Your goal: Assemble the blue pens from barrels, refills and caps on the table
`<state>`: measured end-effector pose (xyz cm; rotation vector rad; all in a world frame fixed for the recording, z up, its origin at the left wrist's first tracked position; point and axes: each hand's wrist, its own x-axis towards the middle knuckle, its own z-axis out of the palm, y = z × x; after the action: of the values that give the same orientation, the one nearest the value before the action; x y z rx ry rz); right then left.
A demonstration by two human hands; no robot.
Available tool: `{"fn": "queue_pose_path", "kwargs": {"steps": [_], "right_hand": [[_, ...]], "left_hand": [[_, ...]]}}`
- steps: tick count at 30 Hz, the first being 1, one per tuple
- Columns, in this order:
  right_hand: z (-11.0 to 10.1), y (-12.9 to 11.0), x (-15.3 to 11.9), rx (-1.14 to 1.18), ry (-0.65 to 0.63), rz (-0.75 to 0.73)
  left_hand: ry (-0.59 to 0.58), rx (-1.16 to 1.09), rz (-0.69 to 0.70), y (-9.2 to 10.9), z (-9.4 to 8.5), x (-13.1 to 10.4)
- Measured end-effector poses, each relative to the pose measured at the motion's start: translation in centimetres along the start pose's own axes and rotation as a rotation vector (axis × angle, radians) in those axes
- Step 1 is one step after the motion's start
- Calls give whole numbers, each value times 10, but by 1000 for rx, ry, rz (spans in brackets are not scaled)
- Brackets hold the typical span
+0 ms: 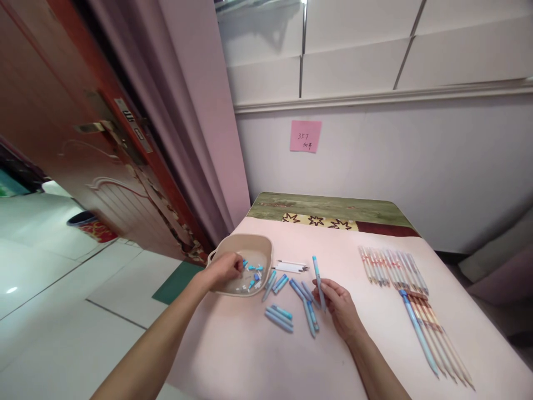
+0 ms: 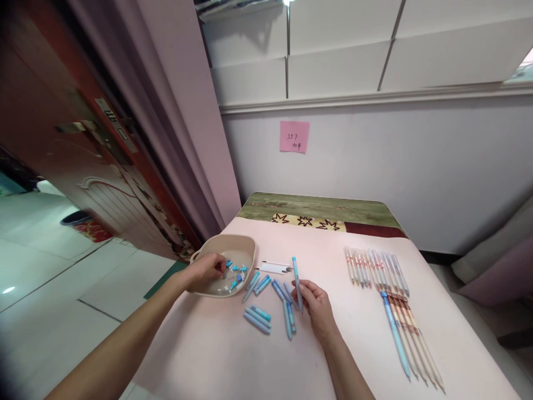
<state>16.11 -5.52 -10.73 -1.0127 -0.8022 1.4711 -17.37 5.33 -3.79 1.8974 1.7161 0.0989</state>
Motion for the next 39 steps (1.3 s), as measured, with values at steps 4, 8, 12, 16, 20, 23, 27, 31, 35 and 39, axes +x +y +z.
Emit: {"fn": "queue_pose_path", "kwargs": {"steps": [4, 8, 12, 16, 20, 23, 27, 31, 35, 39], "right_hand": [[0, 0, -1, 9, 0, 7], [0, 0, 0, 18, -4, 6], [-1, 2, 2, 30, -5, 1], [-2, 3, 3, 36, -11, 5], [-3, 3, 2, 34, -20, 6], [-3, 4, 3, 19, -20, -3], [-2, 3, 2, -69, 1, -35], [10, -6, -7, -201, -68, -113], [31, -16, -29, -329, -83, -192], [43, -21, -50, -464, -32, -286]], "left_hand": [[-41, 4, 104, 10, 12, -2], [-72, 10, 139, 20, 21, -1], [-112, 25, 130, 21, 29, 1], [-120, 36, 110, 19, 37, 4], [-105, 27, 110, 21, 39, 4], [-72, -11, 115, 24, 30, 0], [99, -102, 101, 29, 7, -12], [344, -605, 64, 53, 6, -35], [241, -1412, -2, 97, 34, -61], [123, -1608, -44, 128, 59, -75]]}}
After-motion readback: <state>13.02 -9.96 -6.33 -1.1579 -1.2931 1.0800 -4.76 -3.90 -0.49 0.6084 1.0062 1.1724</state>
